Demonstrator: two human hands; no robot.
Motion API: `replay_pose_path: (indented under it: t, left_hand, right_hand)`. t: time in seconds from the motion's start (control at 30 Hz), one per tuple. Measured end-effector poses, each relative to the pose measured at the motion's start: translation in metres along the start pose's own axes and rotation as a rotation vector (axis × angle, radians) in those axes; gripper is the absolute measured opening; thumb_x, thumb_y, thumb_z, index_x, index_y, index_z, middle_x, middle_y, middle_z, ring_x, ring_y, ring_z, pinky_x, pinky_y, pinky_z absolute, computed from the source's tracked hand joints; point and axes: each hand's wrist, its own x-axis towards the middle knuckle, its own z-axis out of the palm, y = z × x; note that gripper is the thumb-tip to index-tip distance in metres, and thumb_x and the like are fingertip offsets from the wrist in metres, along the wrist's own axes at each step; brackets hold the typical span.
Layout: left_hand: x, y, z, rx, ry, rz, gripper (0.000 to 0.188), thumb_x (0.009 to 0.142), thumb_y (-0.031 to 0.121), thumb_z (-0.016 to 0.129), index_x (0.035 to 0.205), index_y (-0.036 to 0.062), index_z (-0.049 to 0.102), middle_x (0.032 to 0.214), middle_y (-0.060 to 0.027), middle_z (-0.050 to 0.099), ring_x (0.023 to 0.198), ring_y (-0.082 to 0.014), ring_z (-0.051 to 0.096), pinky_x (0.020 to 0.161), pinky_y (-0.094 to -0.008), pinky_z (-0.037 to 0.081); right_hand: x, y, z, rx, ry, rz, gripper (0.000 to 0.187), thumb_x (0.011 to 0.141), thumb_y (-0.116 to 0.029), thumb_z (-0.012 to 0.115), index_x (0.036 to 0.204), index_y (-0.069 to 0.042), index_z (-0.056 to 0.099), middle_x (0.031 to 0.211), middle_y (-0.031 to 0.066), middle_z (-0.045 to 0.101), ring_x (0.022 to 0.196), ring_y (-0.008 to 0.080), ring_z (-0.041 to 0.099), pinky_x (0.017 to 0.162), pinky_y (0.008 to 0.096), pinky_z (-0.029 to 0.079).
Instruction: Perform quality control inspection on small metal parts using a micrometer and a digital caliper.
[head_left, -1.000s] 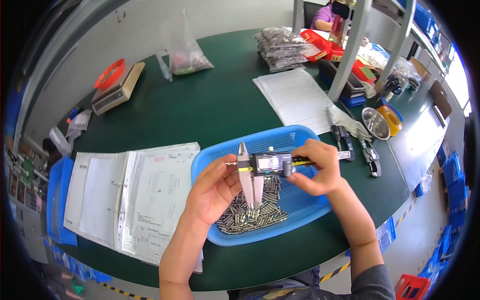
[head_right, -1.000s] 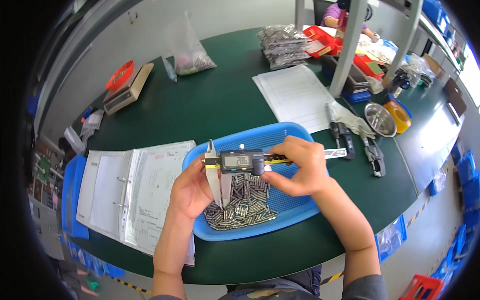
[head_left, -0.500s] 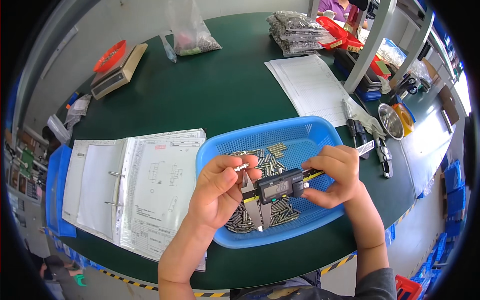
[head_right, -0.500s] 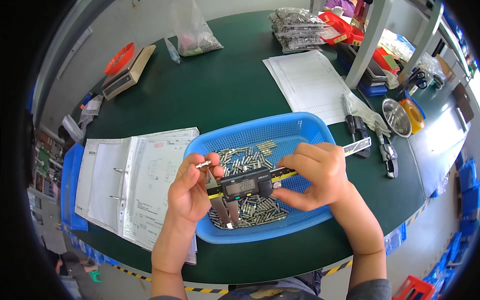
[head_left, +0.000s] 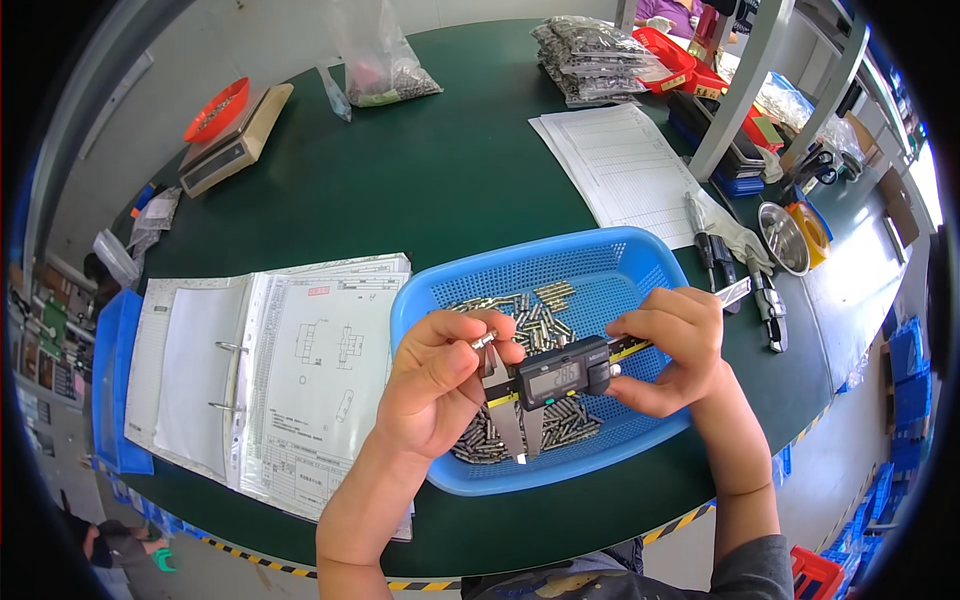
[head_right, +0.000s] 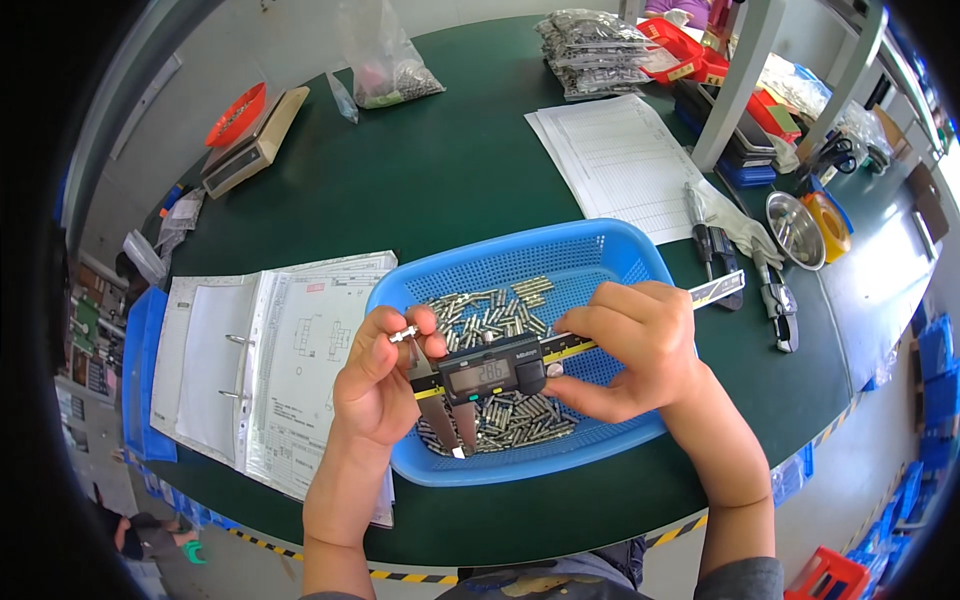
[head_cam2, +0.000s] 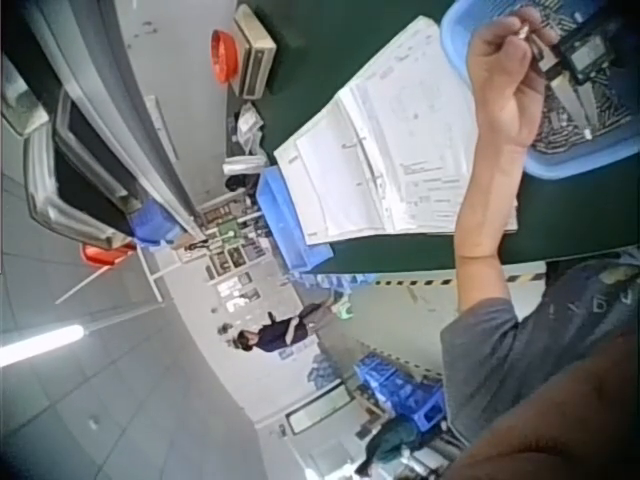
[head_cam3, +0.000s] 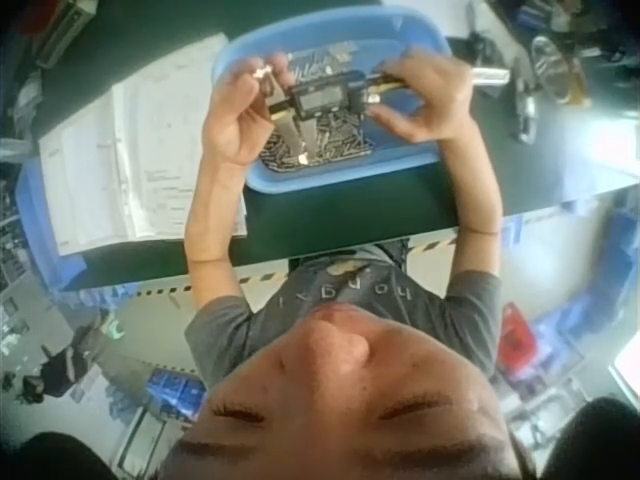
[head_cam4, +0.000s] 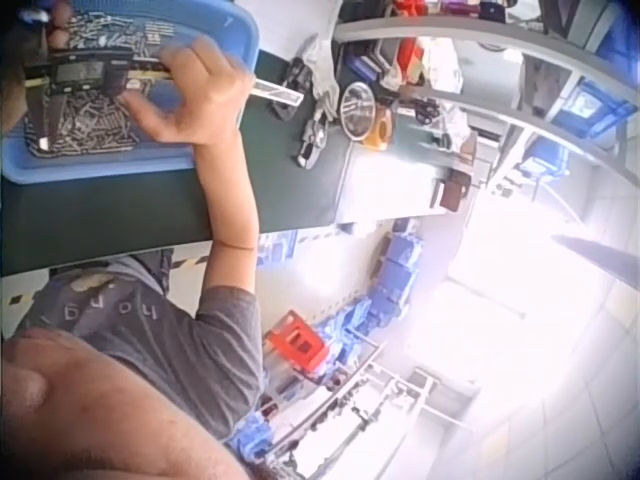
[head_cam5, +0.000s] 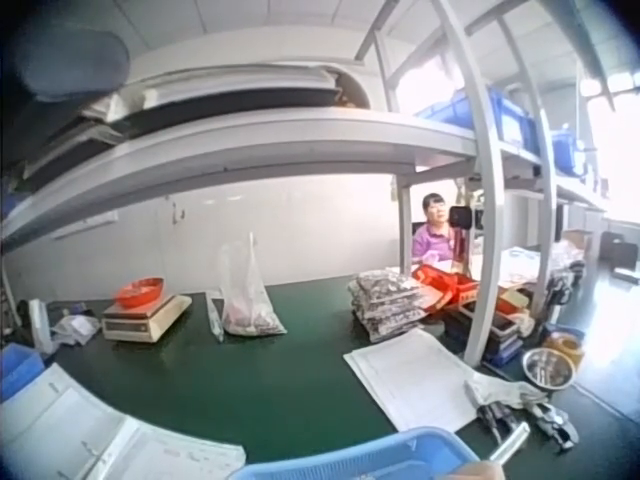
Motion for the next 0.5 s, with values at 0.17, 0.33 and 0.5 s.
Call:
replay_pose_path:
  t: [0.17, 0.33, 0.5]
  left_hand:
    - [-0.0016, 0.0003, 0.0018, -0.006, -0.004, 0.003, 0.019, 0.081, 0.006, 0.054, 0.100, 0.0046, 0.057, 0.107, -0.0129, 0.054, 0.093, -0.0219, 0.056, 0.080, -0.0343, 0.047]
    - [-0.0036, 0.0009, 0.0023, 0.017, 0.022, 0.019, 0.020, 0.082, 0.006, 0.054, 0.101, 0.0051, 0.058, 0.107, -0.0128, 0.054, 0.089, -0.0202, 0.056, 0.081, -0.0295, 0.045]
    - [-0.0025, 0.0008, 0.0025, 0.032, 0.017, 0.032, 0.020, 0.083, 0.008, 0.052, 0.102, 0.0047, 0.057, 0.108, -0.0133, 0.054, 0.089, -0.0197, 0.056, 0.081, -0.0295, 0.045]
  right_hand:
    - [-0.0003, -0.0019, -0.0012, -0.002, 0.002, -0.005, 0.032, 0.052, -0.030, 0.072, 0.068, -0.006, 0.059, 0.052, 0.0016, 0.045, 0.038, 0.0154, 0.041, 0.035, 0.0252, 0.028]
    - [-0.0014, -0.0038, -0.0010, -0.017, -0.008, -0.018, 0.033, 0.052, -0.031, 0.072, 0.068, -0.006, 0.058, 0.052, 0.0015, 0.045, 0.038, 0.0154, 0.041, 0.035, 0.0252, 0.028]
    - [-0.0009, -0.0033, -0.0006, -0.013, 0.003, -0.022, 0.034, 0.052, -0.032, 0.073, 0.069, -0.006, 0.059, 0.052, 0.0015, 0.045, 0.038, 0.0149, 0.042, 0.035, 0.0247, 0.029]
